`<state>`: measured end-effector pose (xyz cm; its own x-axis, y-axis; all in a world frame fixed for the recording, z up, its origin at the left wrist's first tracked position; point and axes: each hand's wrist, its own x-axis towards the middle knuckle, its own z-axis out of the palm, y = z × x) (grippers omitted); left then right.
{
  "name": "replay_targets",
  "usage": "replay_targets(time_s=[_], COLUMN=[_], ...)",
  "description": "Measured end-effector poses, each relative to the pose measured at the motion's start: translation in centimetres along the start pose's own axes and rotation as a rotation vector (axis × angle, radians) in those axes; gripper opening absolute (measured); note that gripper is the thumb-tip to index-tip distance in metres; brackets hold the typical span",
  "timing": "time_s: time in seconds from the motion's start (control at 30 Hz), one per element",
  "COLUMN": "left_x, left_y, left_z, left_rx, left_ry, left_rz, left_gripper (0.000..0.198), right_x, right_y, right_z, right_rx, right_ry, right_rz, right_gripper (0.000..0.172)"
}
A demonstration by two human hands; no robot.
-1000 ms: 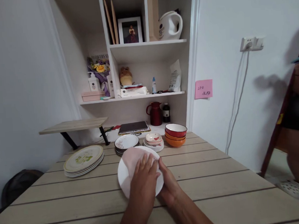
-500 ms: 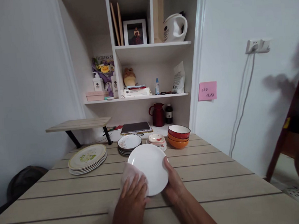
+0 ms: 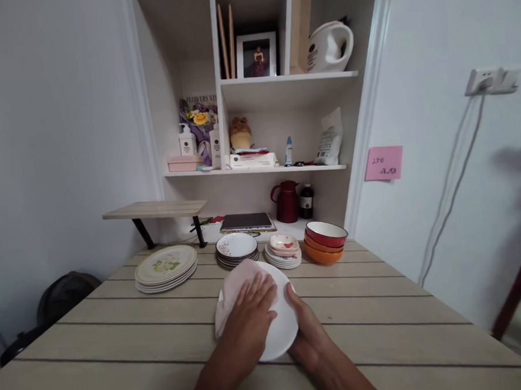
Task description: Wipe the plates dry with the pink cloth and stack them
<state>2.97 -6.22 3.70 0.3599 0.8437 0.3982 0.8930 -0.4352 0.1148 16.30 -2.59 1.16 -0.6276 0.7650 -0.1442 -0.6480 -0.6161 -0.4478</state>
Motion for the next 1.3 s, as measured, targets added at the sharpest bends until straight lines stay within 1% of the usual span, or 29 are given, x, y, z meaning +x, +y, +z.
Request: replay_targets(time_s=[0.07, 0.1, 0.17, 0.23, 0.27, 0.3, 0.37, 0.4, 0.47, 0.53, 0.6, 0.73, 0.8, 0.87, 0.93, 1.0, 1.07, 1.17, 1.23, 1.3], left_x=[-0.4, -0.7, -1.8, -3.0, -3.6, -4.1, -4.6, -4.6, -4.0, -3.0, -1.9, -0.1, 0.5, 1.0, 1.1, 1.0, 0.9, 0.9, 1.1, 1.5], left_y=[0.2, 0.3, 0.5, 0.7, 0.9, 1.1, 1.6, 1.8, 2.1, 2.3, 2.3, 2.5, 2.7, 2.8, 2.8, 2.6, 2.5, 2.5, 2.5, 2.3], left_z=[-0.6, -1.0, -1.6, -2.2, -2.5, -2.7, -2.9, -2.9, -2.6, -1.8, -0.8, 0.7, 1.0, 1.2, 1.6, 1.9, 2.0, 1.7, 1.5, 1.7], left_rx=[0.032, 0.067, 0.145, 0.179, 0.159, 0.115, -0.023, -0.097, -0.21, -0.252, -0.237, -0.187, -0.144, -0.07, 0.0, 0.056, 0.116, 0.188, 0.165, 0.087], left_ry=[0.009, 0.054, 0.208, 0.393, 0.485, 0.552, 0.619, 0.623, 0.606, 0.598, 0.568, 0.388, 0.342, 0.345, 0.35, 0.34, 0.348, 0.366, 0.319, 0.246], left_rz=[0.035, 0.034, 0.025, -0.01, -0.066, -0.136, -0.292, -0.352, -0.41, -0.424, -0.471, -0.649, -0.707, -0.682, -0.61, -0.548, -0.526, -0.525, -0.528, -0.516], left_gripper=[0.057, 0.058, 0.056, 0.047, 0.042, 0.039, 0.036, 0.036, 0.039, 0.044, 0.048, 0.052, 0.051, 0.046, 0.041, 0.041, 0.042, 0.044, 0.045, 0.045], right_x=[0.0, -0.1, -0.2, -0.3, -0.3, -0.3, -0.3, -0.3, -0.2, -0.2, -0.2, -0.3, -0.4, -0.5, -0.5, -0.4, -0.3, -0.2, -0.1, -0.1], right_y=[-0.2, -0.4, -0.7, -1.0, -1.1, -1.2, -1.3, -1.3, -1.2, -1.0, -0.7, 0.0, 0.2, 0.5, 0.5, 0.4, 0.2, 0.1, 0.2, 0.3], right_z=[0.1, 0.2, 0.4, 0.6, 0.6, 0.6, 0.6, 0.6, 0.5, 0.5, 0.5, 0.7, 0.9, 1.1, 1.1, 1.0, 0.8, 0.7, 0.8, 1.0], right_rx=[0.02, 0.029, 0.043, 0.057, 0.065, 0.07, 0.069, 0.061, 0.037, 0.015, -0.005, -0.072, -0.113, -0.125, -0.099, -0.073, -0.062, -0.053, -0.041, -0.031], right_ry=[0.001, -0.006, -0.027, -0.003, 0.026, 0.058, 0.105, 0.111, 0.101, 0.085, 0.069, 0.08, 0.078, 0.072, 0.078, 0.099, 0.118, 0.1, 0.086, 0.114], right_rz=[-0.003, -0.002, -0.002, -0.042, -0.076, -0.113, -0.168, -0.176, -0.166, -0.148, -0.14, -0.144, -0.14, -0.129, -0.121, -0.116, -0.111, -0.104, -0.112, -0.125], right_gripper=[0.062, 0.062, 0.064, 0.066, 0.065, 0.065, 0.065, 0.065, 0.066, 0.066, 0.065, 0.061, 0.058, 0.056, 0.055, 0.054, 0.055, 0.054, 0.052, 0.051])
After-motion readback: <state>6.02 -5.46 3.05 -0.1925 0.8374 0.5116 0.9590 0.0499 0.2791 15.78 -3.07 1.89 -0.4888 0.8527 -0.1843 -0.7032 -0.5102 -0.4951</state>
